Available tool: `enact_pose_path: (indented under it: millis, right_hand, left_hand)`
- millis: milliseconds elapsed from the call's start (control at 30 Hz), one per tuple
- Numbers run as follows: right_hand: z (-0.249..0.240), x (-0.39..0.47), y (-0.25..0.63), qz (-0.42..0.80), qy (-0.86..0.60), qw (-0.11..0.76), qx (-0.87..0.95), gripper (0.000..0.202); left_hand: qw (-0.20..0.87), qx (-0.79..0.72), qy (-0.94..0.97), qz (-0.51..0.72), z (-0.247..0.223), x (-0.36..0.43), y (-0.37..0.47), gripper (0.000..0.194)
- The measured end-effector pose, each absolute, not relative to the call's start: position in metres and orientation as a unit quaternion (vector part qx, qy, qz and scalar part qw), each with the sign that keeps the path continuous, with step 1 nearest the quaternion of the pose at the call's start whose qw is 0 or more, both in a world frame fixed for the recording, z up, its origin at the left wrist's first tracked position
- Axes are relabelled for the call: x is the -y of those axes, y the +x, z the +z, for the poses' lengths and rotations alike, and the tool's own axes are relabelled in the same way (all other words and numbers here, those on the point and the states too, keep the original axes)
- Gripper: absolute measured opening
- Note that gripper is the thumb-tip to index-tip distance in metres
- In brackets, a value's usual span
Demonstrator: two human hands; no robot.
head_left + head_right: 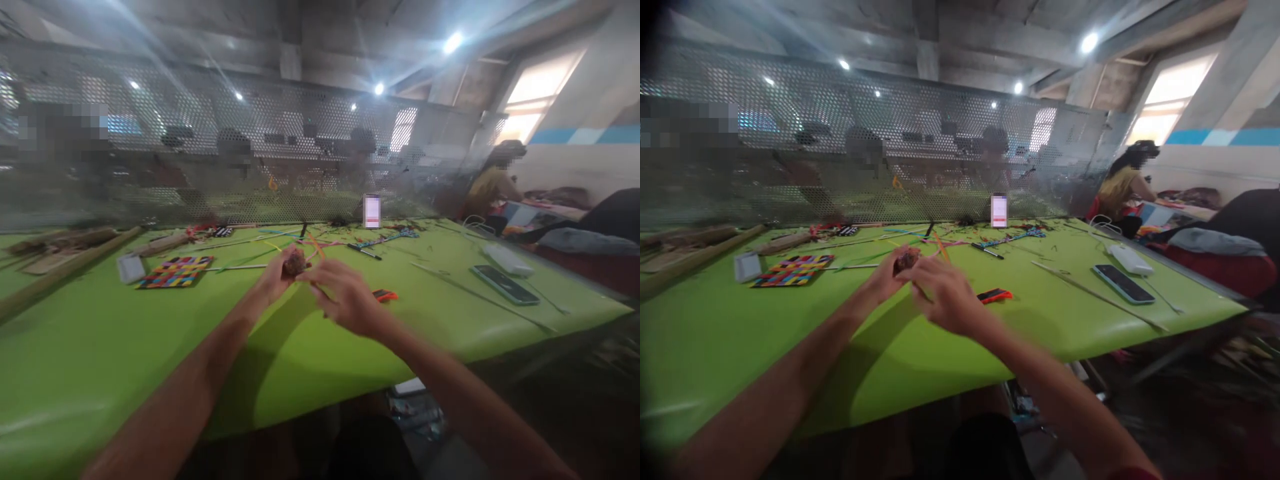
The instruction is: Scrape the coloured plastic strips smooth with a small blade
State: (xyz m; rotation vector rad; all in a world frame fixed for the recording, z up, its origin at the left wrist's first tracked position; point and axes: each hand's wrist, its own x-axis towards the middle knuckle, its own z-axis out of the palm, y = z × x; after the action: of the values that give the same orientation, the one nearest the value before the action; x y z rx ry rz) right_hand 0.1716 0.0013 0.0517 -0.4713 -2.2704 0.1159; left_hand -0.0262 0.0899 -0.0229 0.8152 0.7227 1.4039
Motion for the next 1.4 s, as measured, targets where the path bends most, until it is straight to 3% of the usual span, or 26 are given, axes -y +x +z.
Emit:
enact_pose_path:
  millis: [67, 167, 267, 467, 667, 867, 1033, 1200, 1400]
  right_hand:
    - [0.042, -0.042, 0.167, 0.042, -0.27, 0.335, 0.902, 0.041]
    - [0.021, -0.076, 0.161, 0.059, -0.338, 0.256, 0.904, 0.082]
    - [0.004, -0.092, 0.15, 0.061, -0.354, 0.243, 0.901, 0.092]
    - [-0.009, -0.106, 0.148, 0.061, -0.349, 0.309, 0.882, 0.06]
    - [-0.02, -0.123, 0.158, 0.13, -0.321, 0.364, 0.865, 0.055]
    - [-0.011, -0.156, 0.181, 0.116, -0.43, 0.362, 0.819, 0.044]
    - [-0.002, -0.175, 0.22, -0.001, -0.583, 0.321, 0.746, 0.037]
    - [-0.006, -0.175, 0.233, 0.0, -0.627, 0.32, 0.71, 0.022]
    - [-0.004, -0.174, 0.236, 0.009, -0.63, 0.31, 0.712, 0.028]
  left_hand:
    - [0.652, -0.305, 0.361, 0.593, -0.019, -0.083, -0.021, 0.025]
    - [0.692, -0.266, 0.36, 0.566, -0.013, -0.076, -0.016, 0.038]
    - [0.703, -0.246, 0.364, 0.56, -0.01, -0.074, -0.016, 0.043]
    - [0.694, -0.291, 0.386, 0.533, -0.011, -0.074, -0.022, 0.047]
    - [0.652, -0.395, 0.433, 0.482, -0.011, -0.075, -0.036, 0.048]
    - [0.469, -0.479, 0.472, 0.573, -0.009, -0.087, -0.066, 0.033]
    - [0.374, -0.532, 0.472, 0.596, -0.011, -0.099, -0.084, 0.009]
    - [0.303, -0.582, 0.477, 0.584, -0.027, -0.105, -0.089, 0.017]
    - [0.264, -0.609, 0.509, 0.548, -0.039, -0.109, -0.092, 0.015]
